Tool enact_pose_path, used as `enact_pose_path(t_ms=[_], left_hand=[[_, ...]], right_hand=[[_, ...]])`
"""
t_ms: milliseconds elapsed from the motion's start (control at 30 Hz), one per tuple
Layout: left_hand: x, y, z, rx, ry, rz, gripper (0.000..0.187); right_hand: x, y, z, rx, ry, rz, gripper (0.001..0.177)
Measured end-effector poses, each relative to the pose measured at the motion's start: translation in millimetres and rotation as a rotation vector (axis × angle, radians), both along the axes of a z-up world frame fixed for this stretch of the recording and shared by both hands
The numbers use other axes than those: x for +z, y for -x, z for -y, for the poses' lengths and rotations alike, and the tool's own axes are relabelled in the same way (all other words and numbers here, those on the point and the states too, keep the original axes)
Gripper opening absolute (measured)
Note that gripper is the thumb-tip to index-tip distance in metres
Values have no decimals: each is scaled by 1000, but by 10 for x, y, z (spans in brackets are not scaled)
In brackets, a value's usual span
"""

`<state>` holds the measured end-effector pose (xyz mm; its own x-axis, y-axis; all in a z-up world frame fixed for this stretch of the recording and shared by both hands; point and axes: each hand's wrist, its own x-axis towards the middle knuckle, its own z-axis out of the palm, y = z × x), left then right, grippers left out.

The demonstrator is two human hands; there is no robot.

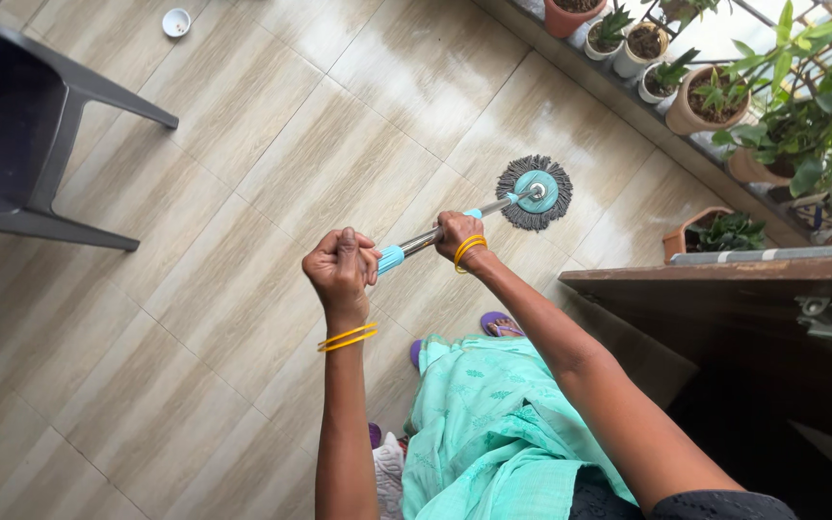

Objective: The person mops the floor in a room and hallway using a spin mop, moving the mop head across the tiles in various directions.

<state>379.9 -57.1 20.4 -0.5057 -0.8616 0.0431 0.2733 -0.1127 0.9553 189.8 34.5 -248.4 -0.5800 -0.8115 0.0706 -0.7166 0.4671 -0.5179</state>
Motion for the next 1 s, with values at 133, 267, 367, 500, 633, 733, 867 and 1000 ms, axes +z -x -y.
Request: enact_pose_path(t_ms=[133, 267, 367, 500, 633, 733, 867, 1000], left_hand=[[-231, 343, -260, -47, -113, -21, 36], [-525, 696, -764, -118, -247, -29, 35], [-739, 826, -1182, -88, -265, -23, 36], [-850, 774, -1676, 21, -346, 58, 36], [-722, 553, -1919, 103, -301, 95, 35], [-551, 337, -2009, 207, -230, 87, 35], [-441, -91, -2247, 386, -215, 55, 34], [-569, -564, -2750, 600, -273, 41, 28]], right_hand=[[-103, 443, -406, 34, 8, -43, 22], [-187, 895, -999, 75, -86, -40, 29], [-260, 1080, -1446, 86, -152, -47, 16], [-290, 1053, -1673, 159, -202, -17, 23], [-305, 919, -1618, 273, -130, 12, 10], [-318, 754, -1418, 394, -128, -2, 10], [-355, 290, -1165, 564, -80, -2, 12], [-406, -314, -1027, 801, -78, 11, 5]])
